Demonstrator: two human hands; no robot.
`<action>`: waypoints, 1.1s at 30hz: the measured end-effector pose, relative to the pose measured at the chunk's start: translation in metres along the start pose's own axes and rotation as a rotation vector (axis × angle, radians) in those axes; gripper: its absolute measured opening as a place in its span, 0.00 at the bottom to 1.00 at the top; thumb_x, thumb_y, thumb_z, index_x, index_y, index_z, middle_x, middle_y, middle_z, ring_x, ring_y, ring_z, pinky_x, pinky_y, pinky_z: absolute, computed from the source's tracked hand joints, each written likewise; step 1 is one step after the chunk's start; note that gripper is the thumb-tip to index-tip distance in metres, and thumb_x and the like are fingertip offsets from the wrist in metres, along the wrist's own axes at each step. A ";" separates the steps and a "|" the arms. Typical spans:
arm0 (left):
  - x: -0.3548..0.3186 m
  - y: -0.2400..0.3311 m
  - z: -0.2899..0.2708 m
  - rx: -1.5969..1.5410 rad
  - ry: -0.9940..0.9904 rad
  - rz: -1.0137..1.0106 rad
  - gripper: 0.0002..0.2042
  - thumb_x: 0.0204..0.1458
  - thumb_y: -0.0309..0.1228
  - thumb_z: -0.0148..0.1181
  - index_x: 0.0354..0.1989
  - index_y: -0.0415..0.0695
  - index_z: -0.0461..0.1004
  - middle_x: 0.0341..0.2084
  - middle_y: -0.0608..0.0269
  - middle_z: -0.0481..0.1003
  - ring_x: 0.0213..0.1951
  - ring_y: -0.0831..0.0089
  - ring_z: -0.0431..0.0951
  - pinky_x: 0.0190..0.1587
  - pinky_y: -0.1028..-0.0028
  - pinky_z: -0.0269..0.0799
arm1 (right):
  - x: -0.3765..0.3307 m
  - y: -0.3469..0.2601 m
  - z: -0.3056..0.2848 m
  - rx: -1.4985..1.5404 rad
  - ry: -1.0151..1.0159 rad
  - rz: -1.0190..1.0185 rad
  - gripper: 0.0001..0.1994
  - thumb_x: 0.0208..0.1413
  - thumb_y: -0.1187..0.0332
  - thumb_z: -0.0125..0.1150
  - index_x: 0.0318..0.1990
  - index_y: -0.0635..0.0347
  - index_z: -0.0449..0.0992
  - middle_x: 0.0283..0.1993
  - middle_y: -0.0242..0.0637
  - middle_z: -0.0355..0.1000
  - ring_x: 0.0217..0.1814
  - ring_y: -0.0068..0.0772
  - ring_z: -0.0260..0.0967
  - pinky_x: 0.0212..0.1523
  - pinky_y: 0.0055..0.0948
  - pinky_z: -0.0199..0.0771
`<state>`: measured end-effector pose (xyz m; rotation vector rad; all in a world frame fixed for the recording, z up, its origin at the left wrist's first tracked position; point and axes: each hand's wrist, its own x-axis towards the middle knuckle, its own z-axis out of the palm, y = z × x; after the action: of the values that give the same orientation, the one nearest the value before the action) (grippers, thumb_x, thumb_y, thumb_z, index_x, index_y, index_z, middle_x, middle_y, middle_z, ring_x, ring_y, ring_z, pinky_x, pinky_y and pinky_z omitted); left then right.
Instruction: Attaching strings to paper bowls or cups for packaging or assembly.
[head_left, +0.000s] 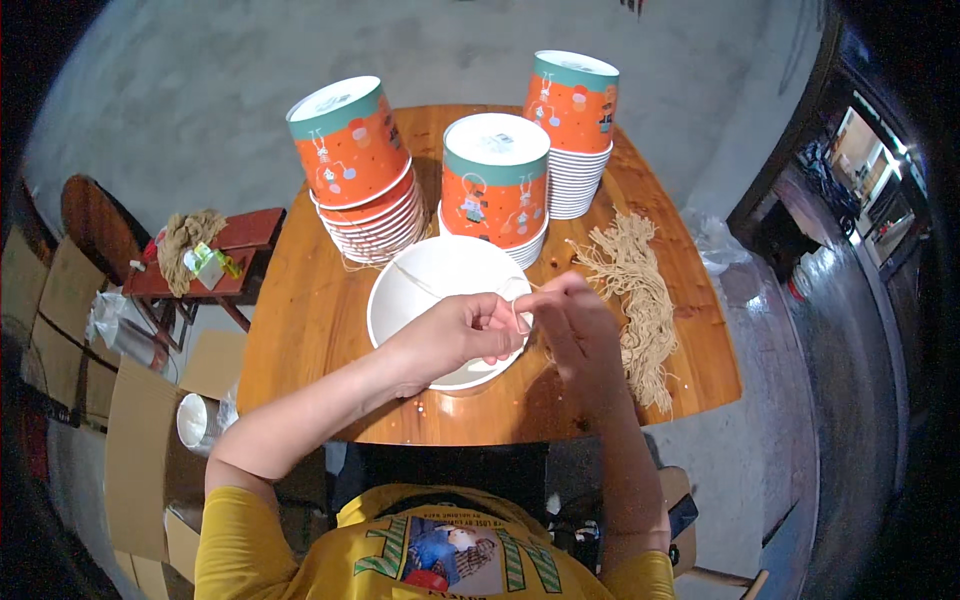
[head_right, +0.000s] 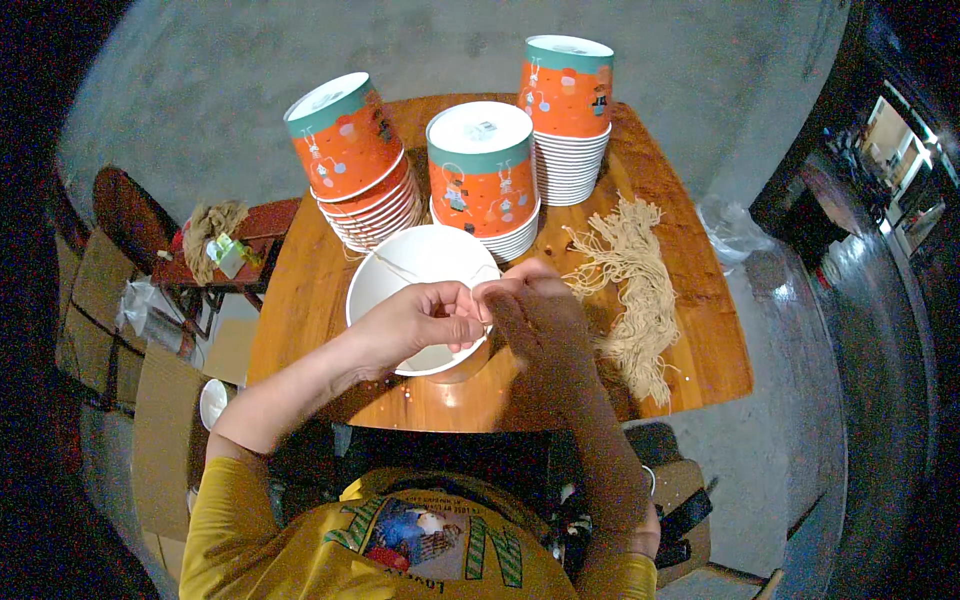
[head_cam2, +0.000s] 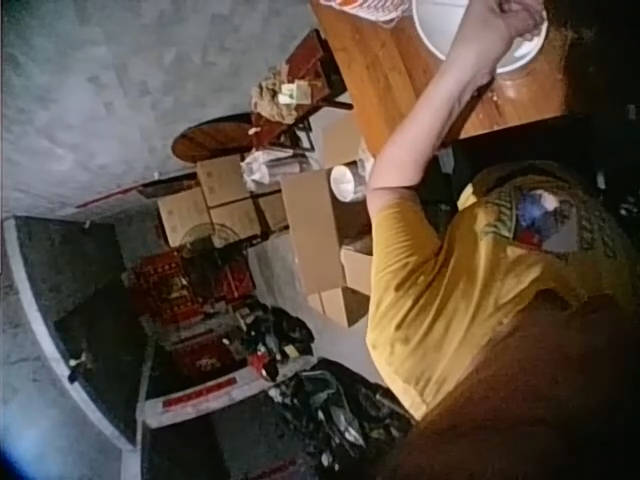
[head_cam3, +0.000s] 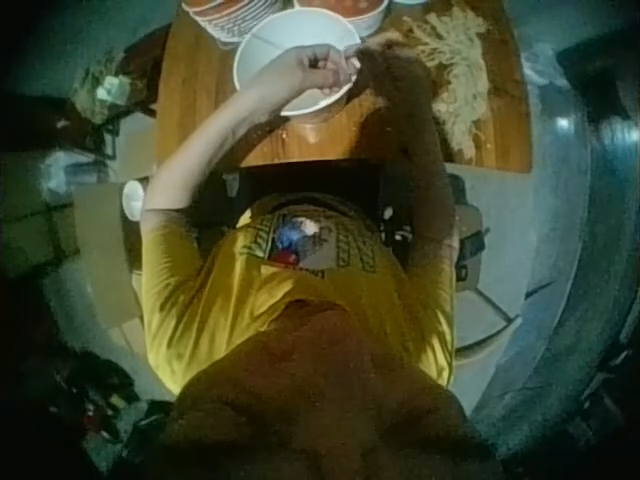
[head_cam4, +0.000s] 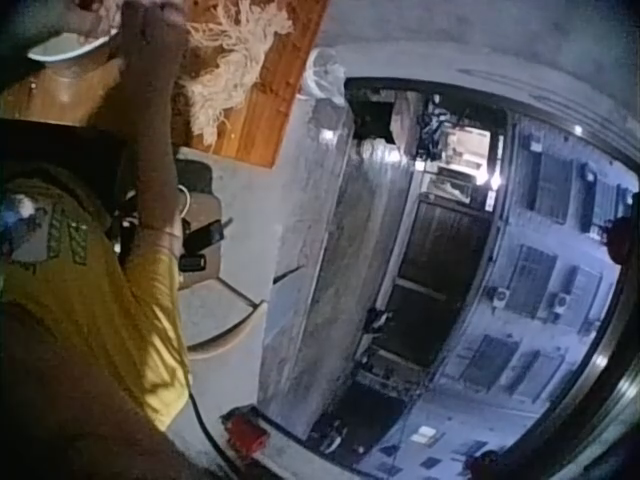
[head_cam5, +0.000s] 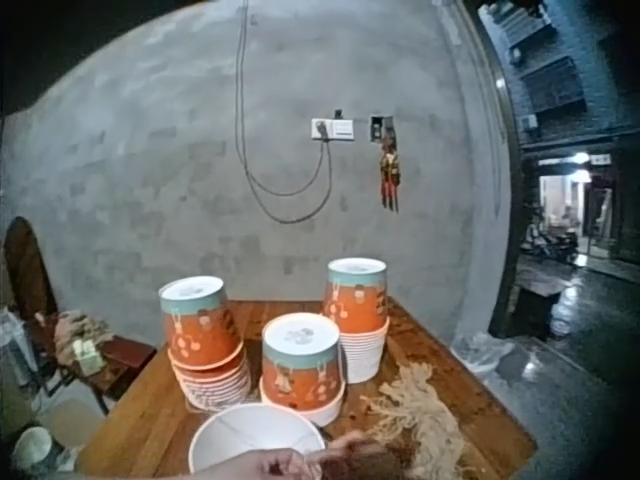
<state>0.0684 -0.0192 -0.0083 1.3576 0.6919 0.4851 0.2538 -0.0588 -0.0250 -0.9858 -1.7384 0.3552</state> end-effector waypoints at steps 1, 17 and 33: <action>0.000 0.000 0.002 -0.014 -0.013 0.003 0.06 0.54 0.28 0.59 0.37 0.40 0.72 0.29 0.69 0.72 0.31 0.83 0.69 0.36 0.82 0.66 | 0.000 0.004 0.001 -0.012 0.021 -0.057 0.11 0.61 0.64 0.51 0.35 0.60 0.76 0.25 0.39 0.68 0.27 0.37 0.69 0.29 0.35 0.69; 0.020 -0.002 0.007 -0.033 -0.042 -0.068 0.06 0.53 0.30 0.60 0.34 0.42 0.72 0.23 0.73 0.69 0.26 0.85 0.66 0.30 0.85 0.61 | -0.036 -0.004 -0.008 -0.206 0.096 0.137 0.06 0.49 0.72 0.64 0.31 0.59 0.72 0.26 0.38 0.66 0.23 0.34 0.65 0.26 0.31 0.66; 0.027 0.007 0.007 -0.437 -0.185 -0.272 0.04 0.55 0.24 0.56 0.37 0.41 0.68 0.34 0.62 0.77 0.32 0.78 0.77 0.34 0.82 0.73 | -0.045 -0.017 0.007 -0.199 0.191 0.059 0.06 0.48 0.73 0.66 0.31 0.56 0.73 0.28 0.34 0.68 0.26 0.32 0.65 0.28 0.29 0.67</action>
<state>0.0932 -0.0045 -0.0057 0.8687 0.5663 0.2662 0.2444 -0.1021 -0.0459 -1.1766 -1.5950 0.1214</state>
